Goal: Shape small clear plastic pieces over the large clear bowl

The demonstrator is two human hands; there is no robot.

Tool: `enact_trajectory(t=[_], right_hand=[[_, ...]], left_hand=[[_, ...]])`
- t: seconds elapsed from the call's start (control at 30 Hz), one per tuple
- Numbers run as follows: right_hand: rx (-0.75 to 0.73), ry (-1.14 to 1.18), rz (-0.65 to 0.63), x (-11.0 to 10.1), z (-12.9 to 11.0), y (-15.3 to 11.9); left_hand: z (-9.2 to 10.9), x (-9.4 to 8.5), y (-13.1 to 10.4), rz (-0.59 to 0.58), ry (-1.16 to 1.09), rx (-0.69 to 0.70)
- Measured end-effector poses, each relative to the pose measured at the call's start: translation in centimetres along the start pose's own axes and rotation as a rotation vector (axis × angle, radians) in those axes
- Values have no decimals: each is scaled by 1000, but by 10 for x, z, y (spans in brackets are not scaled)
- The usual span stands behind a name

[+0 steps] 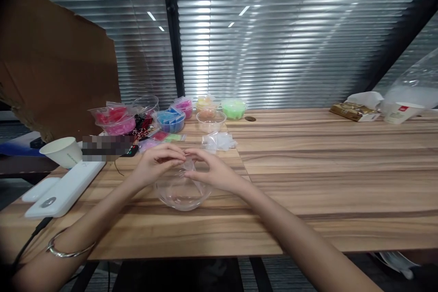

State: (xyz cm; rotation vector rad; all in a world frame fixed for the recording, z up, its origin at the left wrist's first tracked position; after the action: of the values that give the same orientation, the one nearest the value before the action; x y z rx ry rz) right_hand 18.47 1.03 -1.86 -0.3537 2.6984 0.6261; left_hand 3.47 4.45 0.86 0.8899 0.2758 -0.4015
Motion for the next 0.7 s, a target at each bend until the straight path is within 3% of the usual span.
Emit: enact_trajectory(t=[0.1, 0.23, 0.5, 0.7], right_hand=[[9, -2, 0, 0, 0, 0], [-1, 10, 3, 0, -3, 1], [-23, 72, 18, 0, -2, 3], [-40, 81, 14, -1, -5, 4]], left_hand=[[4, -2, 0, 27, 46, 59], [4, -2, 0, 49, 40, 0], [0, 3, -3, -10, -44, -115], [7, 4, -1, -31, -26, -74]])
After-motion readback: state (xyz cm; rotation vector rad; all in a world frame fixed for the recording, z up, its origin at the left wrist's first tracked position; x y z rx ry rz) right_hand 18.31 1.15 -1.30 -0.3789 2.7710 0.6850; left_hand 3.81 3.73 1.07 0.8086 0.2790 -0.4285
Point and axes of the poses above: each hand's wrist, its own y-axis towards the middle knuckle, its own x-axis out of the palm, z = x × y, the point moved 6 cm from there along y, towards the middle knuckle, and after that the axes turned 9 degrees about z, right-handed, at the moved point
